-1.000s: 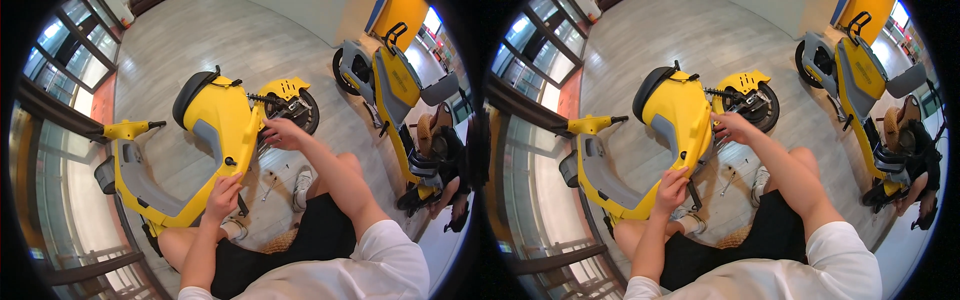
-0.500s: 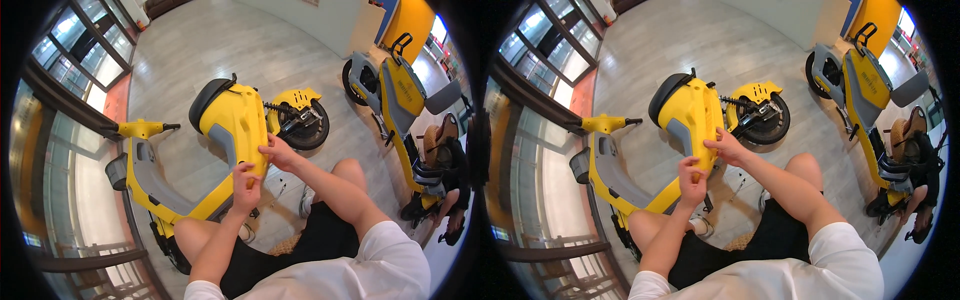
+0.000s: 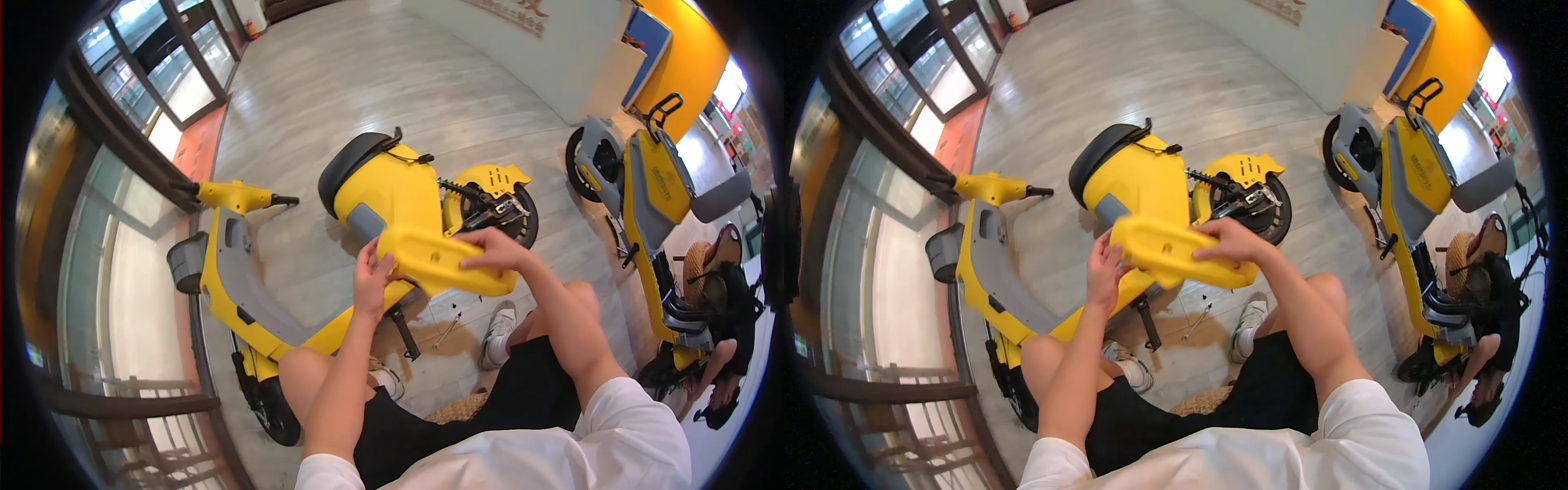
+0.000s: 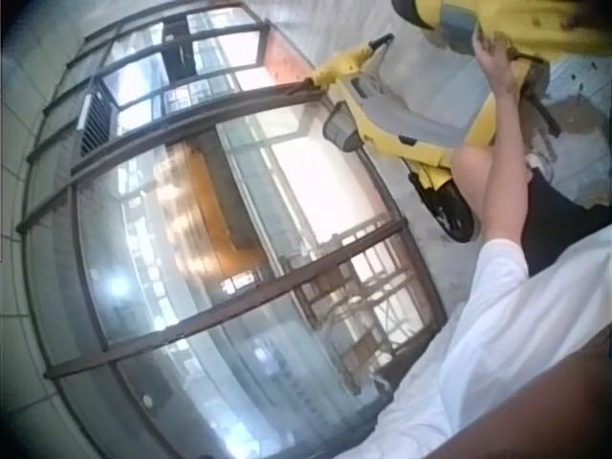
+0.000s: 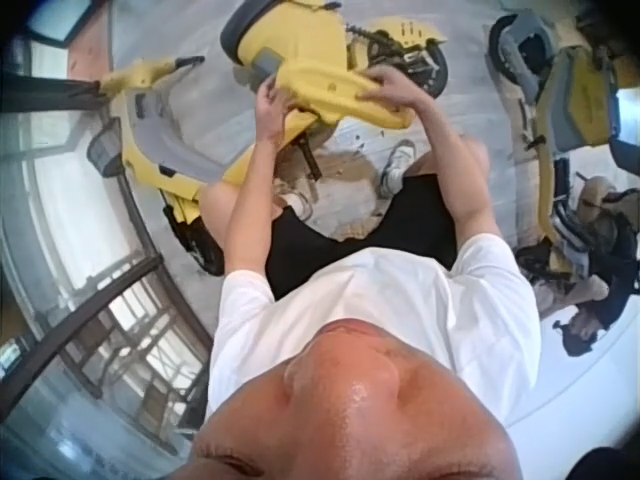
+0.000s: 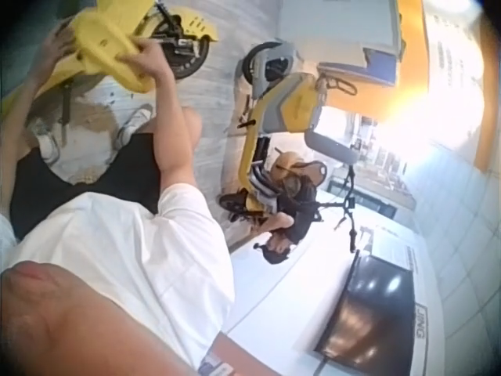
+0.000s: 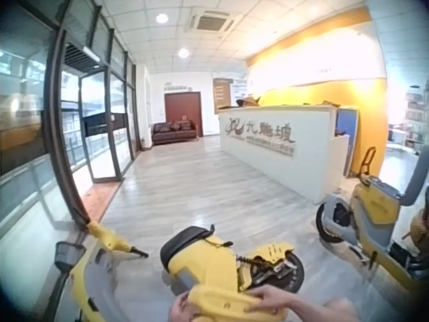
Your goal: Fitting and securing a yellow plastic cover onto the rear wheel assembly of an electric scooter using an electric screwdriver.
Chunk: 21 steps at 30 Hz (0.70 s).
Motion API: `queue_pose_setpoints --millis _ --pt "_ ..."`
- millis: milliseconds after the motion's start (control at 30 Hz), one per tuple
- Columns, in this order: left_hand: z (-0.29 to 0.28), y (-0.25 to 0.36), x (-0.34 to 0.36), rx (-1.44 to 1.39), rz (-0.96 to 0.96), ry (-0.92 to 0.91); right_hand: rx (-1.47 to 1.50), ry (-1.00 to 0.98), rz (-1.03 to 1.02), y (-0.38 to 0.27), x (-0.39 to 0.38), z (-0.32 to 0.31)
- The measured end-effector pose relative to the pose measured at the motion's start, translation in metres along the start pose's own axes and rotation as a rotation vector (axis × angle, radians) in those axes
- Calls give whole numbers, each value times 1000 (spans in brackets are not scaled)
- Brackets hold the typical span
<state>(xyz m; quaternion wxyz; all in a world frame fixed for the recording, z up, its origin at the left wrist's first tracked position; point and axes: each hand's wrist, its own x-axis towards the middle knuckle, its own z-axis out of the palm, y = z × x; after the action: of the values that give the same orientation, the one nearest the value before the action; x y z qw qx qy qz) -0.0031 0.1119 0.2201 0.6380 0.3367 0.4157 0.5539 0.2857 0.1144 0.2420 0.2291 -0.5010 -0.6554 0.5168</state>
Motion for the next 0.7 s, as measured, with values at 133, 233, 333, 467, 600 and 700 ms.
queue_pose_setpoints --millis 133,233,333,467,600,700 --pt "-22 -8 -9 165 -120 -222 -208 -195 -57 -8 3 19" --pt "-22 -9 -8 125 -91 -97 -377 -65 -140 -12 7 16" --pt "-25 -10 -5 13 -43 81 -697 49 -214 -15 2 12" --pt "-34 -16 0 -162 -24 179 -704 137 -323 -17 5 12" --pt "-35 -14 0 -197 -25 130 -670 226 -406 -17 7 10" --pt "-26 -14 -2 -198 -52 62 -680 377 -495 -22 1 3"
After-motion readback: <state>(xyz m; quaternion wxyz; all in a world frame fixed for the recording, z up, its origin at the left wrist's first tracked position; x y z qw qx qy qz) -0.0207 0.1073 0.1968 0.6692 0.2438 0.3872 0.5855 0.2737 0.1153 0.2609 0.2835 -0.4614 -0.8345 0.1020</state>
